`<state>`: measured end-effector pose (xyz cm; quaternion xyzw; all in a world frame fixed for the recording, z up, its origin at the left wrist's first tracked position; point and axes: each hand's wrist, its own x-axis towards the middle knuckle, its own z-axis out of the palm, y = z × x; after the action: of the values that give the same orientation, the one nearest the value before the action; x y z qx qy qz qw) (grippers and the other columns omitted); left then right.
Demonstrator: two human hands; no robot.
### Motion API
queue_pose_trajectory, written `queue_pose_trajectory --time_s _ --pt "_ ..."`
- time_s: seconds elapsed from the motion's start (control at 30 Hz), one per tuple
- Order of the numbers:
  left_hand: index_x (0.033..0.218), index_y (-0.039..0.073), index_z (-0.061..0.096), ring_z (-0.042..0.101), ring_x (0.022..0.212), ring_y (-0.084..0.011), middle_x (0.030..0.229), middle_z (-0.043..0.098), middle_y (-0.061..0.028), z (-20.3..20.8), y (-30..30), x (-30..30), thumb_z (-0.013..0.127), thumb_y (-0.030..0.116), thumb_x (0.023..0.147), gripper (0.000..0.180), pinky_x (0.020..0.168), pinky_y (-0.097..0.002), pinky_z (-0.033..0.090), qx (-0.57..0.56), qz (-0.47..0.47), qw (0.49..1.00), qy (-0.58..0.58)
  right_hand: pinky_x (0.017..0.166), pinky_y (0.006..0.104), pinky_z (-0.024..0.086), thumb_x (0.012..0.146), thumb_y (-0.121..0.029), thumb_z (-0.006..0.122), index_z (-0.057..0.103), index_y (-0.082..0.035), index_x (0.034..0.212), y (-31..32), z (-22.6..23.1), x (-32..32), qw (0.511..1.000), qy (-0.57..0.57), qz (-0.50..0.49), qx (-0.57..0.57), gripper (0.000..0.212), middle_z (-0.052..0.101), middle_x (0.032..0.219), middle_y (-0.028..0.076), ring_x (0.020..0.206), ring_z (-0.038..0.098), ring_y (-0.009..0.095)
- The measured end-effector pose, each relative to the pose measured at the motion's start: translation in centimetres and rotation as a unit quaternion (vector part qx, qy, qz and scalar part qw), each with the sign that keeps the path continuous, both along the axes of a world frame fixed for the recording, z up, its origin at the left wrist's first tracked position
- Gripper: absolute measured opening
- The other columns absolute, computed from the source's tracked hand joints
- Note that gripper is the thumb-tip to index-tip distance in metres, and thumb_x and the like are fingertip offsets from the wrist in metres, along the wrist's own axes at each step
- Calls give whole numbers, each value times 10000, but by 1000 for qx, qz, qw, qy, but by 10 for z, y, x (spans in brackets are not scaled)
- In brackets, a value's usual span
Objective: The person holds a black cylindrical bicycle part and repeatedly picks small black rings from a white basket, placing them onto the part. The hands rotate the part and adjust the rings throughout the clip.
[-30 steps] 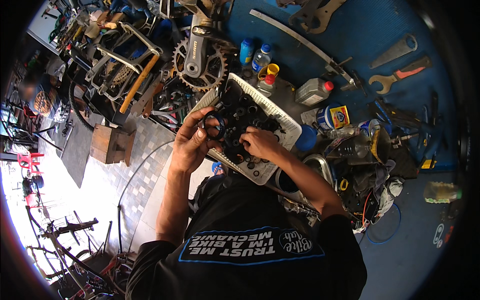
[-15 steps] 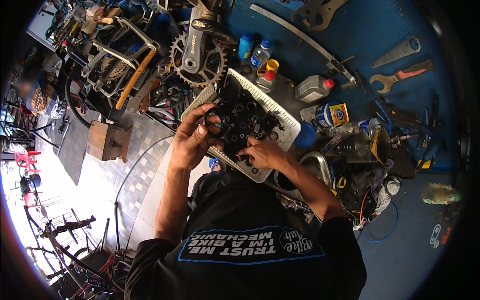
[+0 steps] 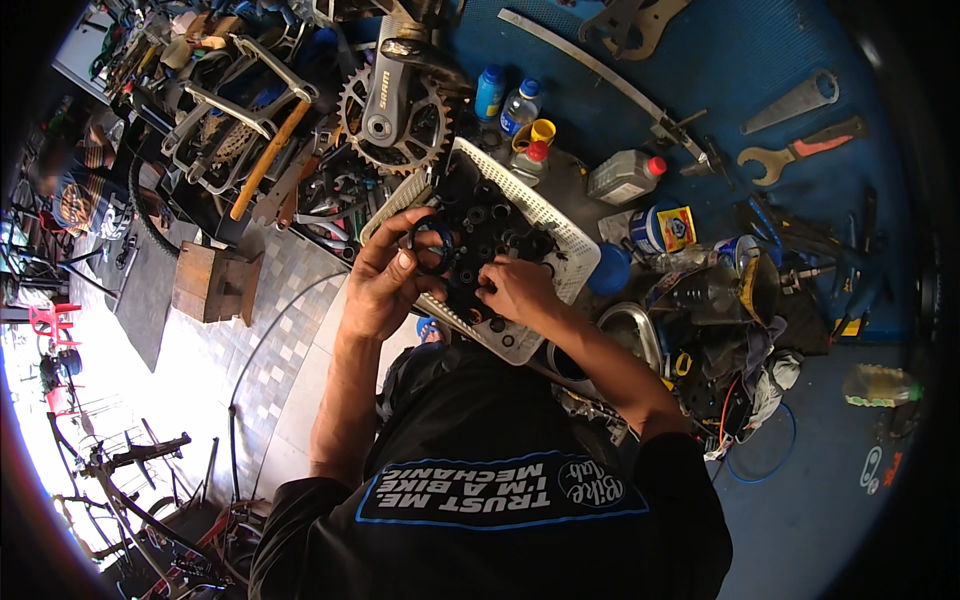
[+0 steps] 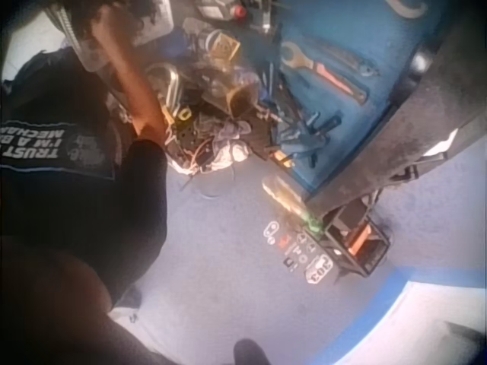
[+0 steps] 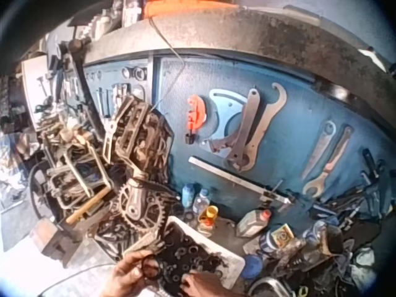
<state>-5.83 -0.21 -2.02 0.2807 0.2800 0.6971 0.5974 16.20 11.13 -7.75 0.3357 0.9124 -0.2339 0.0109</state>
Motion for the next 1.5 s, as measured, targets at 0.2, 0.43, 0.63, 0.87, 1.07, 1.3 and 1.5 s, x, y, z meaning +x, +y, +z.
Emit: queue_pose_trajectory --time_s 0.2,0.43,0.63,0.87,1.07,1.3,1.5 --pt "1557 44 441 708 1020 -239 1333 672 -201 4 0 1 717 369 1025 681 729 -343 627 -8 9 1000 6 760 448 609 895 -295 796 714 -66 933 0 -28 -10 997 35 32 52 246 719 962 112 912 744 312" --pt "1549 30 440 708 1034 -236 1305 672 -162 4 -3 0 709 346 1032 662 723 -351 640 -6 12 1000 -2 817 454 592 904 -233 785 765 -54 997 8 -35 -14 1000 6 -5 -19 203 742 1000 118 909 742 335" --pt "1545 42 450 709 1041 -239 1307 672 -165 5 0 -2 706 338 1036 642 724 -345 633 -1 5 1000 -2 813 459 602 904 -246 760 770 -48 970 4 -19 -19 1000 -16 -15 5 209 746 974 135 903 746 345" --pt "1554 49 445 711 1035 -245 1331 670 -193 6 2 -2 702 351 1037 651 724 -340 627 2 0 1000 6 783 461 618 899 -227 760 733 -35 900 1 -27 -20 999 19 -2 50 194 737 934 146 899 753 348" --pt "1556 49 444 716 1029 -247 1327 670 -186 6 2 -2 700 340 1039 646 719 -343 629 4 -3 1000 5 779 467 620 871 -208 775 720 -36 914 2 -33 -19 999 24 0 39 186 729 947 149 896 755 354" --pt "1550 50 451 715 1029 -242 1308 676 -164 7 2 -3 706 340 1034 645 718 -347 629 0 2 1000 4 808 455 601 829 -237 780 746 -83 960 5 -26 -17 998 8 -51 -39 205 753 991 113 908 749 349" --pt "1543 53 459 713 1033 -236 1307 677 -162 6 2 -2 713 339 1030 640 720 -348 630 -5 4 1000 6 789 461 604 870 -245 749 741 -78 951 28 -19 -5 998 32 -31 -38 186 737 987 115 899 752 345"
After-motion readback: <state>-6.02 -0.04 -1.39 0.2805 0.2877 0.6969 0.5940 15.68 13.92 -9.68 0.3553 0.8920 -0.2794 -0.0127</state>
